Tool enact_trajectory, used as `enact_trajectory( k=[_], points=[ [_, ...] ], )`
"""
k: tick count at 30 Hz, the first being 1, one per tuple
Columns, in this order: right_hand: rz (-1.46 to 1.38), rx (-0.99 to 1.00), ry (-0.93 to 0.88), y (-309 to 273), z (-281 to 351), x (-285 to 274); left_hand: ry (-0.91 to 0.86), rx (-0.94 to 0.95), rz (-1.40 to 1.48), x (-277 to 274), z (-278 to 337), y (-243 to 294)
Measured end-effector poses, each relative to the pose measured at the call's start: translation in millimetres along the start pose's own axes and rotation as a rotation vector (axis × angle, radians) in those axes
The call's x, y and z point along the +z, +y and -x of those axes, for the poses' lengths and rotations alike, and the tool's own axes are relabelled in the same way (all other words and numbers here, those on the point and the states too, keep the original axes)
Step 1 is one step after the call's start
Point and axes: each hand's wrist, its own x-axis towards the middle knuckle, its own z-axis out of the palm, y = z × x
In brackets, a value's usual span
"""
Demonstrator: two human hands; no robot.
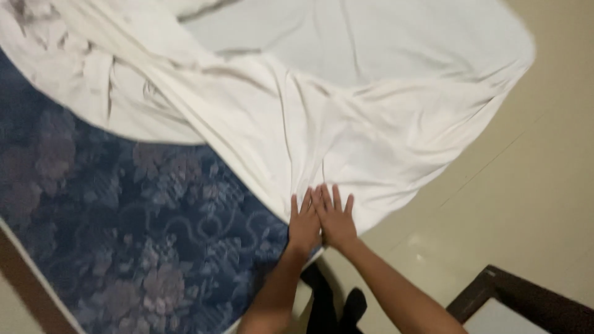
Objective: The person smooths and tucks a white fitted sheet onto a blue floral mattress. They work around the edges and corners, pulling the fabric taut and ensuring it is properly fitted over the mattress surface.
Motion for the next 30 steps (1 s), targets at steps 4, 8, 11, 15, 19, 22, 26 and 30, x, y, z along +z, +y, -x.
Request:
enact_trajectory(
  k=[4, 8, 11, 15, 19, 22, 26, 30],
  points=[
    [-0.029, -0.038, 0.259, 15, -8, 63, 0.179, 0.022, 0.068, 37, 0, 4],
    [-0.048, -0.056, 0.218, 7, 19, 35, 0.216, 0.042, 0.161, 40, 10, 8],
    [-0.131, -0.101, 0.199, -2, 32, 48, 0.215, 0.037, 0.141, 59, 26, 6],
    [-0.201, -0.184, 0.129, -10, 56, 52, 0.066, 0.066, 0.183, 61, 51, 4],
    [-0.342, -0.205, -0.025, 0, 72, 5, -0.026, 0.095, 0.266, 6, 76, -10],
    [-0.52, -0.282, 0.035, 32, 51, -20, 0.029, 0.146, 0.419, -35, 70, -28],
    [-0.202, -0.063, 0.308, 74, 21, -41, 0.251, 0.17, 0.41, -42, 25, -29],
    [-0.132, 0.084, 0.302, 91, -10, -77, 0.395, 0.114, 0.363, -65, -30, -12]
  ],
)
